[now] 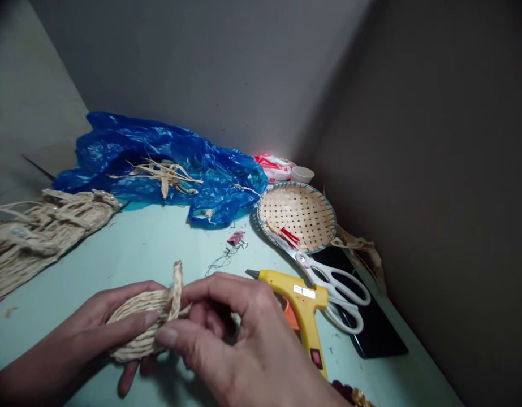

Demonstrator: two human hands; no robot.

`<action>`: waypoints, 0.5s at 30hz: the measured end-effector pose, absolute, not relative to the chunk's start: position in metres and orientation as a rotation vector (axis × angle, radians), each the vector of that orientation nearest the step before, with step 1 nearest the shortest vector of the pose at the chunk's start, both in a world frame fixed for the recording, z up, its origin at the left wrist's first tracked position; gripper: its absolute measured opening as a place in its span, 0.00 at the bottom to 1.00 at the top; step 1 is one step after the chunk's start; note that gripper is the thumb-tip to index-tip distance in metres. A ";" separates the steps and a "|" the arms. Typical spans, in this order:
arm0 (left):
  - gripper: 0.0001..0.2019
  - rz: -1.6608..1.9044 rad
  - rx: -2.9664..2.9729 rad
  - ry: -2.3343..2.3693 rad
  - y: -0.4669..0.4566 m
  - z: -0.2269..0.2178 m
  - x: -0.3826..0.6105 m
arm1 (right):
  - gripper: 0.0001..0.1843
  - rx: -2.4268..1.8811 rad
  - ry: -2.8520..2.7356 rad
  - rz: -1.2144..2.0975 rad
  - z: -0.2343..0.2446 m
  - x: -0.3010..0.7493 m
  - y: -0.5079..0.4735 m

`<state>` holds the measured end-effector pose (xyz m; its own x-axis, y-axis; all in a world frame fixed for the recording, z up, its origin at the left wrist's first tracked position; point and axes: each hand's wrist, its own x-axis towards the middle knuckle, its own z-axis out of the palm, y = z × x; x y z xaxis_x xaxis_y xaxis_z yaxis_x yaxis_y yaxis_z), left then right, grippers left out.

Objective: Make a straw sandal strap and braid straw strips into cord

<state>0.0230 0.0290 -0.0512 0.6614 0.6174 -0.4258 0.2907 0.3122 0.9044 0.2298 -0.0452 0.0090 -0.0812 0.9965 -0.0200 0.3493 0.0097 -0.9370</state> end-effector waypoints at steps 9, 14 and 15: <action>0.25 0.340 1.013 0.836 0.024 -0.052 0.023 | 0.04 -1.159 -1.725 0.542 -0.014 0.219 -0.048; 0.23 0.391 0.878 0.781 0.020 -0.050 0.026 | 0.09 -1.066 -1.923 0.205 -0.029 0.217 -0.047; 0.21 0.409 0.857 0.793 0.019 -0.050 0.027 | 0.08 -1.084 -1.956 0.169 -0.030 0.217 -0.048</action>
<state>0.0271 0.0192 -0.0497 0.6502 0.6110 -0.4516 -0.0140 0.6039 0.7969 0.2170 -0.0475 -0.0303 -0.2433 0.7429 0.6236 0.6249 0.6118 -0.4850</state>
